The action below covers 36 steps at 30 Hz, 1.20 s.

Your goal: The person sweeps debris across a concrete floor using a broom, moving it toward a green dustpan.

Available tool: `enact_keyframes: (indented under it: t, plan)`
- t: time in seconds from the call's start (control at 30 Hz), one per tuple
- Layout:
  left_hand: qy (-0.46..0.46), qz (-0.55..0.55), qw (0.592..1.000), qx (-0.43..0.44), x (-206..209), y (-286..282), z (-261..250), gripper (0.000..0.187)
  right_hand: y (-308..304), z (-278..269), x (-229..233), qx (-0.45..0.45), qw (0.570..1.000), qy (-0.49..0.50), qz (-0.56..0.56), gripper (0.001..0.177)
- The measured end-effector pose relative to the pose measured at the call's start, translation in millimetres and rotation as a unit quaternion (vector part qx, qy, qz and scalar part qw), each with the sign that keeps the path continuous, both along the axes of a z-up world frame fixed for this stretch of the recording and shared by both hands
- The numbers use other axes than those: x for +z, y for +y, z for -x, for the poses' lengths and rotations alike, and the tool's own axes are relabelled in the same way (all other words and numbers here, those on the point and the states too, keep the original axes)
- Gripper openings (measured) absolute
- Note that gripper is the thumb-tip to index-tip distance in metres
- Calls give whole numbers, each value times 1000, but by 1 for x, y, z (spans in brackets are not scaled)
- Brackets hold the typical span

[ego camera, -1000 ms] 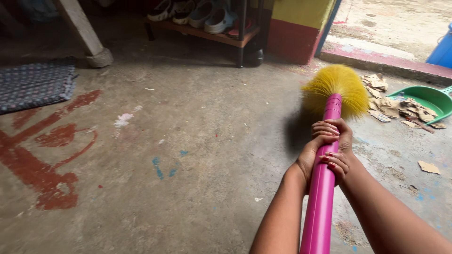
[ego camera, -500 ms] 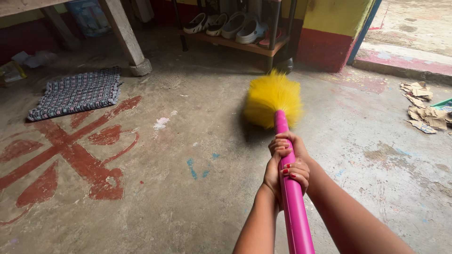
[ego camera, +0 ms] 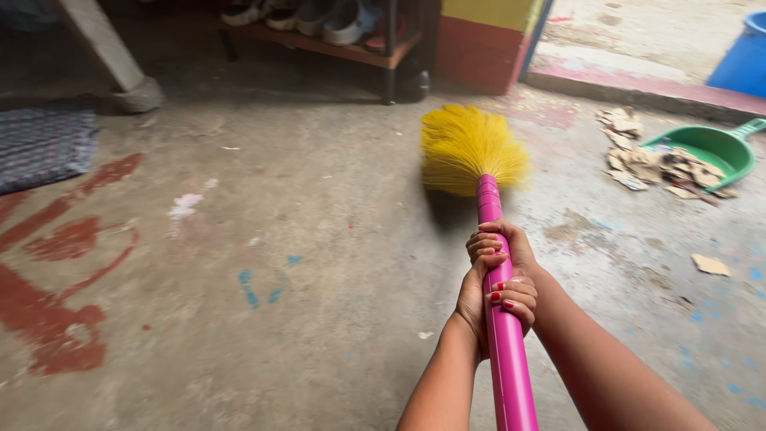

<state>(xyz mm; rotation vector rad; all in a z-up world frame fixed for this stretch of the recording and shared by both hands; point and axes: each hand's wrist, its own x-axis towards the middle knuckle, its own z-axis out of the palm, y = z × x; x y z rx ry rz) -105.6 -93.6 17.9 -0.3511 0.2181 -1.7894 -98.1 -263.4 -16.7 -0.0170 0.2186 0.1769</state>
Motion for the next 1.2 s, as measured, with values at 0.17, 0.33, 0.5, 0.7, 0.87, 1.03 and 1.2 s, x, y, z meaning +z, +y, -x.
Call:
enact_keyframes:
  t: [0.17,0.33,0.5,0.7,0.87,1.03,1.2]
  plan:
    - [-105,-30,991,72,-25,-69,23,35,-56,45,0,-54,998,-9,36,30]
    - [-34,53,997,-35,-27,-113,27,40,-93,63,14,-135,987,-31,79,27]
    - [-97,60,993,-34,11,-99,-2,36,-87,38,47,-130,981,-119,80,29]
    - [-90,73,992,-47,52,-21,-32,40,-14,-11,79,-117,984,-114,74,22]
    - [-89,81,993,0,47,37,-62,40,50,-59,81,-4,990,-105,92,28]
    - [12,76,997,24,24,87,-88,38,97,-109,41,39,995,-53,78,30]
    - [20,49,998,33,-8,109,-84,38,118,-112,-5,70,995,-31,63,30]
